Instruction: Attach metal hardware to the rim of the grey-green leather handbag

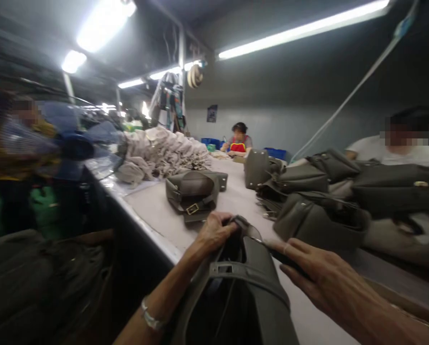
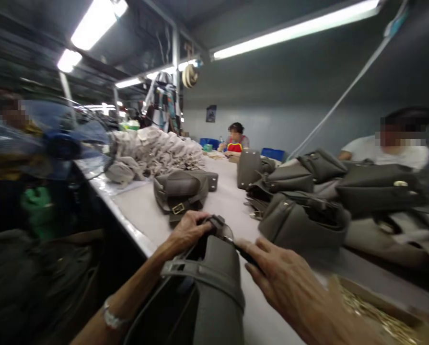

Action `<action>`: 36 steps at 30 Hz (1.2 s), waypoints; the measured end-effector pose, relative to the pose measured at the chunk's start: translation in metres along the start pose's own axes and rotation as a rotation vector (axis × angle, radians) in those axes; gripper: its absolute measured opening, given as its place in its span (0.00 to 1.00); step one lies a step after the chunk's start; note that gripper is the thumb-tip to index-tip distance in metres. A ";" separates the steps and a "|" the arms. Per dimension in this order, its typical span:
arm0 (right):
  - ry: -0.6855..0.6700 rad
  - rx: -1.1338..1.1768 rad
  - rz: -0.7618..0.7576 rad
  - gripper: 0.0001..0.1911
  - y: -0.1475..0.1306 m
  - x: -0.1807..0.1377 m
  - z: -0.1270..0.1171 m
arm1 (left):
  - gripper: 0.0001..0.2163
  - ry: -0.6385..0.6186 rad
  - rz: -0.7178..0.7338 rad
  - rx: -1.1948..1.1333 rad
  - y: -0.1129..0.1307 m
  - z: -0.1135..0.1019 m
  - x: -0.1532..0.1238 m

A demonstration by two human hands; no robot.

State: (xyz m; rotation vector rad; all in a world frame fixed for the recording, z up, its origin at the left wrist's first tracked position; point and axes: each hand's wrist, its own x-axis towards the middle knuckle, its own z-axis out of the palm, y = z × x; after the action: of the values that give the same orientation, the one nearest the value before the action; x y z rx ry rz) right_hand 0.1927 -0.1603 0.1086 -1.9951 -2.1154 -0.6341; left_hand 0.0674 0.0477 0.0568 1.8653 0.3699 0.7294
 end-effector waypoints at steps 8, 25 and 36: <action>-0.015 -0.080 -0.035 0.21 -0.009 0.003 -0.007 | 0.15 -0.095 0.048 0.033 0.001 -0.001 0.001; 0.082 -0.009 0.080 0.19 -0.007 0.005 0.009 | 0.13 -0.154 0.042 0.253 0.003 -0.009 0.017; 0.014 -0.507 -0.279 0.23 -0.020 0.025 -0.046 | 0.12 -0.209 0.078 0.385 0.025 0.008 0.030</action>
State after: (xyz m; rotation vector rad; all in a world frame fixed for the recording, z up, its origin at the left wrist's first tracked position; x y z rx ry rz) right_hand 0.1628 -0.1566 0.1565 -1.9038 -2.4301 -1.3437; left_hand 0.0939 0.0489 0.0872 2.3072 0.3192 0.5330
